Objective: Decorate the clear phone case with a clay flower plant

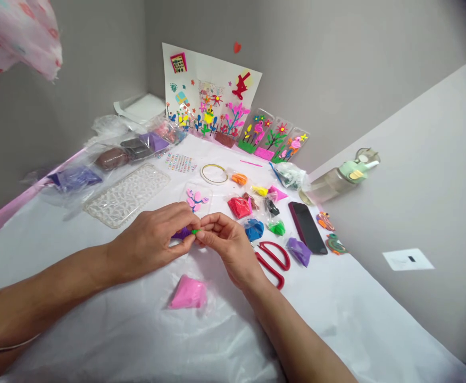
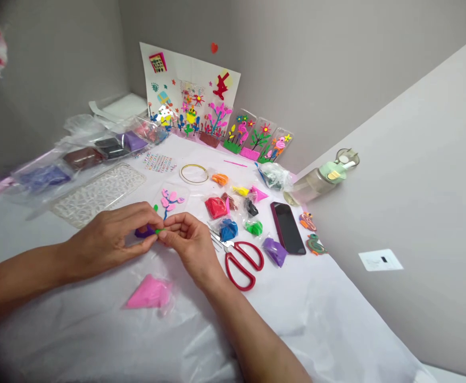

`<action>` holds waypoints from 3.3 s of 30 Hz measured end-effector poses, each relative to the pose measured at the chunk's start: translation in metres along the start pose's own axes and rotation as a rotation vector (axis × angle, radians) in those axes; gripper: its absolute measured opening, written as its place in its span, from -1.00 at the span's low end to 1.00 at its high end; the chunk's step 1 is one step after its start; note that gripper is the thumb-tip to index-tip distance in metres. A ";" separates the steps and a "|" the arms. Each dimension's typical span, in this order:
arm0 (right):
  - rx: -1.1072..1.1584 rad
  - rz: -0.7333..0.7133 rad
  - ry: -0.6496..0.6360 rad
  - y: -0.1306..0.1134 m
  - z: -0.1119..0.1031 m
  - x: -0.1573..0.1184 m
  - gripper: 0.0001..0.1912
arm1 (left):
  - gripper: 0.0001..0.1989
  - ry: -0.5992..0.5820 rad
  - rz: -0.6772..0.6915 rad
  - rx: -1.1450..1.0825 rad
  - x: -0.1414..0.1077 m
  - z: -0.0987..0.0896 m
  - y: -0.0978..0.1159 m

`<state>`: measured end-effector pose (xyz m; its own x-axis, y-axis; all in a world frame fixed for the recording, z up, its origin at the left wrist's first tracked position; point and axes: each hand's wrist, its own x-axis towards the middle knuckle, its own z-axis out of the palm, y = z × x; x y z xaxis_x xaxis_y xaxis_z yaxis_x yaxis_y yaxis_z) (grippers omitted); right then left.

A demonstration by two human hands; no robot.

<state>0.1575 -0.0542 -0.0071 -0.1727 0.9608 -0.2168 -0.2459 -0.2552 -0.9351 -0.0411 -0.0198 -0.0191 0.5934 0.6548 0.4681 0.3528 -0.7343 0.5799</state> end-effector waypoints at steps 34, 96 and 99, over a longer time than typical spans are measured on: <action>-0.190 -0.134 -0.096 -0.037 0.020 0.024 -0.80 | -0.56 0.081 -0.530 -0.538 0.015 -0.034 -0.008; -1.432 -0.219 -0.021 -0.012 0.009 0.040 -0.80 | -0.75 -0.154 -0.260 0.099 0.004 -0.025 -0.052; -1.468 -0.219 -0.019 -0.012 0.010 0.040 -0.79 | -0.76 -0.152 -0.242 0.117 0.003 -0.021 -0.055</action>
<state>0.1442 -0.0137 -0.0016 -0.2752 0.9604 -0.0444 0.8894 0.2368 -0.3910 -0.0743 0.0266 -0.0353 0.5803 0.7853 0.2158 0.5728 -0.5819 0.5773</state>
